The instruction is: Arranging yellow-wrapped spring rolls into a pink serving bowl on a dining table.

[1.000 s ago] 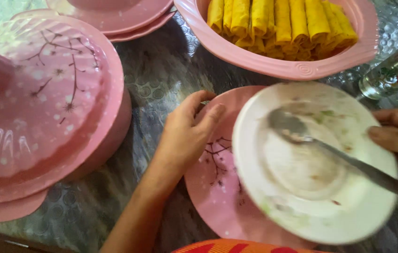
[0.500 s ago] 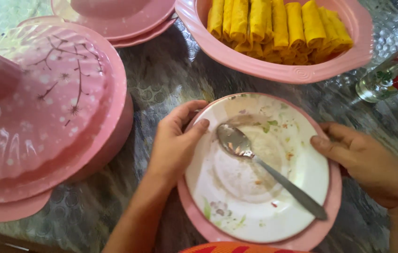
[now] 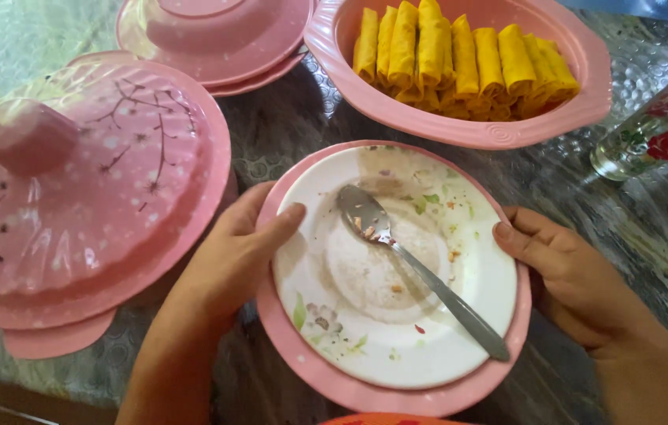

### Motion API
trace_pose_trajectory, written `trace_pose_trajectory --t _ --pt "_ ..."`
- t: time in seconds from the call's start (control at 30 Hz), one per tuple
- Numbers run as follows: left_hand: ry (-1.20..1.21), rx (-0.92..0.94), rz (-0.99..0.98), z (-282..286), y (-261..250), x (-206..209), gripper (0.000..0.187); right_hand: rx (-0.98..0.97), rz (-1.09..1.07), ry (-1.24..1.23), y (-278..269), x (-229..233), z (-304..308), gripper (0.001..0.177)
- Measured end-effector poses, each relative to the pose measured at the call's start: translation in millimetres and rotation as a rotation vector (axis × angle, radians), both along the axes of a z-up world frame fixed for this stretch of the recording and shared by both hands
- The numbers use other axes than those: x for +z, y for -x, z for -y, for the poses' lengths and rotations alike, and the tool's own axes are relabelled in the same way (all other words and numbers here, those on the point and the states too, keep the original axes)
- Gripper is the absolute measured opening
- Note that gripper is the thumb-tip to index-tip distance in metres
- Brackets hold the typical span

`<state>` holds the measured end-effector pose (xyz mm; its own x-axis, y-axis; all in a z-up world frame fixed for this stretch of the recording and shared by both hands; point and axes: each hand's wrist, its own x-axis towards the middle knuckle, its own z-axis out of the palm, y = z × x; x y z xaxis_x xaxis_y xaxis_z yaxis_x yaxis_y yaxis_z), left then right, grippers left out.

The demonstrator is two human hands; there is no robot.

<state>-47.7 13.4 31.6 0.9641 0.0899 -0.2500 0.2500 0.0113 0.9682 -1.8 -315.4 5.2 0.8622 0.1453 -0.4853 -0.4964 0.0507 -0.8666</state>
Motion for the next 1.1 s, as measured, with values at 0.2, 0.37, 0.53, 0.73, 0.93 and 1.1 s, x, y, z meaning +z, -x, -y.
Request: trace_pose_trajectory --t 0.2,0.37,0.53,0.73,0.93,1.1 --pt "0.275 0.070 0.064 0 7 -2 0.044 0.020 0.064 -0.060 -3 9 13 0.048" --pt "0.315 0.090 0.084 2 8 -3 0.042 0.087 0.138 -0.094 2 16 13 0.052" --pt "0.290 0.074 0.079 3 14 3 0.040 0.079 0.098 -0.055 12 18 4 0.053" --pt "0.317 0.047 0.098 13 11 -14 0.039 0.157 0.235 -0.119 15 3 32 0.056" --pt "0.372 -0.042 0.044 45 15 -8 0.043 0.063 0.211 -0.068 9 -11 84 0.057" --pt "0.434 -0.151 0.024 62 16 0 0.047 0.165 0.096 -0.151 -14 -13 143 0.068"
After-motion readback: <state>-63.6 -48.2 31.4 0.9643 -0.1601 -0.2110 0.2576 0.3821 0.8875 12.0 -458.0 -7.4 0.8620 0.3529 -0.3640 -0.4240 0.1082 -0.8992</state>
